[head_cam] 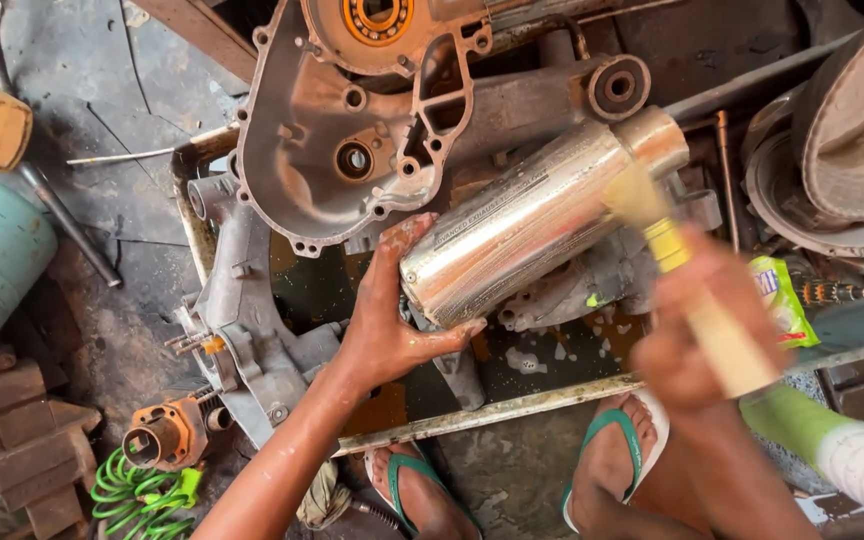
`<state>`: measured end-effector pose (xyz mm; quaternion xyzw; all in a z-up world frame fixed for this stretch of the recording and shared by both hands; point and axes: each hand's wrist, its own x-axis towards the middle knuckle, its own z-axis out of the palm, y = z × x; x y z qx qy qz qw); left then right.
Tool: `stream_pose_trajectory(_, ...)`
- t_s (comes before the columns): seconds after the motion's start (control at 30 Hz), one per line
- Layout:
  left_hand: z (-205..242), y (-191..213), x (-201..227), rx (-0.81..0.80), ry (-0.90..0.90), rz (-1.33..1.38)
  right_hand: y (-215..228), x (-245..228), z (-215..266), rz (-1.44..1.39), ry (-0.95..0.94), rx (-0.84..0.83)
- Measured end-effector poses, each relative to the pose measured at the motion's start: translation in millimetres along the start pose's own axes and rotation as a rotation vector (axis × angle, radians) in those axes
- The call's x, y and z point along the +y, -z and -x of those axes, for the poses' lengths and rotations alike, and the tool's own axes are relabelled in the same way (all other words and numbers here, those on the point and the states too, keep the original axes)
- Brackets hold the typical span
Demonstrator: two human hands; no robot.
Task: Cleaning a motorcycle muffler using a brush, liquid, and a cloth to prepare it for polishing.
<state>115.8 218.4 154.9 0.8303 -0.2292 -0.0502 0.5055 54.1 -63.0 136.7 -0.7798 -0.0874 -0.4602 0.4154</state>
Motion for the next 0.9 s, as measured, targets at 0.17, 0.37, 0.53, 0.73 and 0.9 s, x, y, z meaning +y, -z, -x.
stream_pose_trajectory(0.17, 2, -3, -7, 0.023, -0.047, 0.025, -40, -63, 13, -0.198, 0.354, -0.49)
stream_pose_trajectory(0.37, 8, -4, -19, -0.028, -0.149, -0.081, -9, -18, -4, -0.133, -0.092, -0.157)
stream_pose_trajectory(0.53, 8, -4, -21, -0.009, -0.234, -0.193, 9, -31, 17, -0.006, -0.16, -0.367)
stream_pose_trajectory(0.73, 8, -7, -23, 0.05, -0.351, -0.284, 3, -23, 28, -0.268, -0.086, -0.409)
stream_pose_trajectory(0.9, 12, -17, -31, 0.116, -0.435, -0.4, 4, -12, -6, 0.098, 0.078, -0.022)
